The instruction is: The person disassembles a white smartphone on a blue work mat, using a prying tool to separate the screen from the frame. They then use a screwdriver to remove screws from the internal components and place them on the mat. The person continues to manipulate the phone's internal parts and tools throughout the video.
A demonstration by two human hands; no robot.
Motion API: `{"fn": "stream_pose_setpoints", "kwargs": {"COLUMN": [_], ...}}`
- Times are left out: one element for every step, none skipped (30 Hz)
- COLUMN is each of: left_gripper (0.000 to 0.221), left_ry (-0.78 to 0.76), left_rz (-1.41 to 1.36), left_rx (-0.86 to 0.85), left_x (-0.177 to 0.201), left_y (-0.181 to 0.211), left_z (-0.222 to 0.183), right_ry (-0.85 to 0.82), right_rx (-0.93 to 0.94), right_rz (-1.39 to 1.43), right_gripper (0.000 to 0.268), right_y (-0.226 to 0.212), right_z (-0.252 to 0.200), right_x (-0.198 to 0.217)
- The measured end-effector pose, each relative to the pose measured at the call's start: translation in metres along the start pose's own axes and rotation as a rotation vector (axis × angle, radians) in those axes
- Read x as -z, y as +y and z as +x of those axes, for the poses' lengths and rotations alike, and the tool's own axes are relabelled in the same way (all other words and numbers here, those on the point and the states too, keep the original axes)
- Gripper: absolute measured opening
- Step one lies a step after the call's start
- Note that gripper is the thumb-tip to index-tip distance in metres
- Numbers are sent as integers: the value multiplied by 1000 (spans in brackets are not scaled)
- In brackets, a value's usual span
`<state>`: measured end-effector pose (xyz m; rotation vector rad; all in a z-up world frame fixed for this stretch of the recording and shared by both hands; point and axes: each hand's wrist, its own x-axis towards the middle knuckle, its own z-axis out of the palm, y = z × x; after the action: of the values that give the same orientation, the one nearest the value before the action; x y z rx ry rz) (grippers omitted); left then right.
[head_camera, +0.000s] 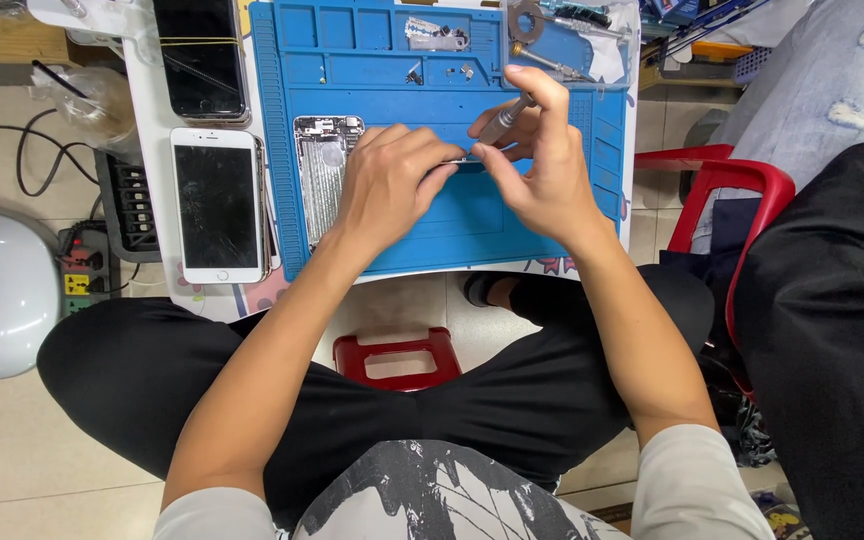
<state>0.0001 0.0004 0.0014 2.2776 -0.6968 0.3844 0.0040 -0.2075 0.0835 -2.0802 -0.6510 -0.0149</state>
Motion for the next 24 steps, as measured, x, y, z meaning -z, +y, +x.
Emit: {"fn": "stream_pose_setpoints", "kwargs": {"left_gripper": [10,13,13,13,14,14,12,10,10,9,8,8,7,5,5,7,8,8,8,8,8,9,10,10], "left_ry": [-4,-9,-10,-13,-15,-15,-7,1,0,0,0,0,3,5,6,-1,-7,-6,-7,-7,-8,-13,-17,-16], "left_rz": [9,18,18,8,-2,-3,-6,-10,-10,-1,7,7,8,10,10,4,-2,-3,-6,-9,-9,-7,-5,-5], "left_rx": [5,10,11,15,17,17,17,16,16,12,9,10,10,10,11,13,15,16,16,17,16,21,26,25], "left_x": [0,0,1,1,1,1,0,-1,-1,-1,-1,-1,-1,-2,-1,-1,-1,-1,-1,0,-1,-1,-1,-1], "left_y": [0,0,1,1,1,1,0,0,0,-1,-1,-1,-1,-1,-1,-1,-1,-1,-1,-1,-1,-1,-1,-2], "left_z": [0,0,0,-1,0,0,-1,-1,-1,-1,-1,-1,-1,-1,-1,-1,0,0,0,0,-1,-1,-1,1], "right_ry": [8,16,15,24,33,33,38,42,42,42,43,42,54,66,65,72,78,77,84,90,91,109,126,126], "right_rx": [-1,-2,-3,-29,-54,-55,-71,-88,-89,-109,-130,-130,-142,-154,-154,-179,-205,-204,-206,-208,-208,-223,-236,-234], "right_rz": [8,16,17,42,66,66,95,123,124,184,244,244,303,362,362,417,472,471,472,472,472,477,481,480], "right_gripper": [69,70,70,70,70,70,70,70,70,71,72,72,73,74,74,75,77,77,77,76,76,75,74,74], "right_y": [0,0,-1,-1,-1,0,0,1,1,1,2,2,2,2,5,7,10,11,12,13,11,9,7,7], "right_z": [0,1,1,1,1,1,0,0,0,0,0,0,0,0,-2,-3,-4,-4,-5,-5,-8,-11,-12,-16], "right_x": [1,2,2,3,3,3,3,3,2,1,0,0,-1,-2,-2,-2,-2,-2,-2,-3,-4,-6,-8,-10]}}
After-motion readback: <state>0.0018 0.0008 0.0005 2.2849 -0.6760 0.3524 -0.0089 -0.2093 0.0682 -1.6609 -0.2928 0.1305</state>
